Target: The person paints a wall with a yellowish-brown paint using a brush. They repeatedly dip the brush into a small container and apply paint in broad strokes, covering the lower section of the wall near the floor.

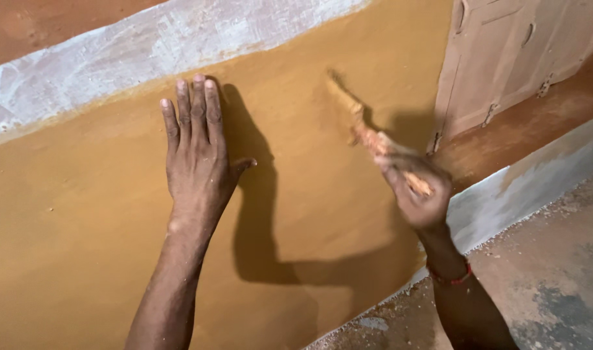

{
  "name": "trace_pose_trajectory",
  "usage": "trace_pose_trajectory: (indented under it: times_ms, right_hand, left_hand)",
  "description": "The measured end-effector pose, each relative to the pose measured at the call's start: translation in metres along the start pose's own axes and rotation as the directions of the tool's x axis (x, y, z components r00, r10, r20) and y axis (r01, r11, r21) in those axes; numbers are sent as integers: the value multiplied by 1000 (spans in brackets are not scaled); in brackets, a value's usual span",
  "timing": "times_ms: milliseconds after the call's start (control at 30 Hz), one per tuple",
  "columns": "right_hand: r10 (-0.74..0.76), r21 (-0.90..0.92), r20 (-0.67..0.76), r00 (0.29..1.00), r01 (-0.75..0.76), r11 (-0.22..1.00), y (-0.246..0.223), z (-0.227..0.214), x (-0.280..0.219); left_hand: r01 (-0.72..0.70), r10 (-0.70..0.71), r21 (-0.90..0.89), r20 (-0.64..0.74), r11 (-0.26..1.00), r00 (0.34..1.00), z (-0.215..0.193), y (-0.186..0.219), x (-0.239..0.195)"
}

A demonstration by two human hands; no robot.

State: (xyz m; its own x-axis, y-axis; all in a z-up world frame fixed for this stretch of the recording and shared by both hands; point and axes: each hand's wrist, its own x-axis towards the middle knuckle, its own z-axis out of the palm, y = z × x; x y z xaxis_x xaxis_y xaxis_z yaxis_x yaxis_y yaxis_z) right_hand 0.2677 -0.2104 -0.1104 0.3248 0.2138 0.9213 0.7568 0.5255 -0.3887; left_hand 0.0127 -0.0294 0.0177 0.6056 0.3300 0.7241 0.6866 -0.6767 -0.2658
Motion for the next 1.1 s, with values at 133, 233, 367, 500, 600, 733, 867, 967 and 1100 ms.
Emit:
trace_pose_trajectory:
  times_ms: [133, 233, 367, 500, 600, 733, 867, 967, 1100]
  right_hand:
    - [-22, 218, 12, 1000, 19, 976, -11, 6, 3]
    - [46, 172, -22, 999, -41, 984, -18, 16, 7]
    - [-16, 13, 20, 1000, 16, 1000, -35, 25, 12]
    - [30, 250, 26, 999, -36, 968, -47, 38, 0]
    - [55, 208, 35, 998, -61, 976, -44, 47, -4]
    - [2, 72, -26, 1000, 0, 997, -21, 41, 10]
    - [-54, -20, -101, 993, 52, 998, 12, -8, 37]
    - [-166, -190, -159, 973, 135, 973, 25, -56, 44]
    - [-44, -256, -360, 932, -53, 965, 48, -81, 77]
  left_hand:
    - [-32, 33, 35, -24, 999, 999, -5, -2, -1]
    - [-26, 26, 76, 2, 997, 1000, -1, -9, 5]
    - [-5, -2, 69, 107, 998, 994, 6, -17, 12]
    - [-90, 147, 525, -66, 846, 987, 13, -29, 8]
    - [-108, 122, 279, -32, 954, 992, 14, -38, 13]
    - [-112, 110, 338, 27, 934, 994, 18, -39, 15]
    - [-119, 120, 366, 20, 923, 993, 17, -44, 15]
    - [-126, 108, 372, 70, 920, 992, 16, -47, 22]
    - [-109, 95, 408, 54, 906, 994, 19, -42, 26]
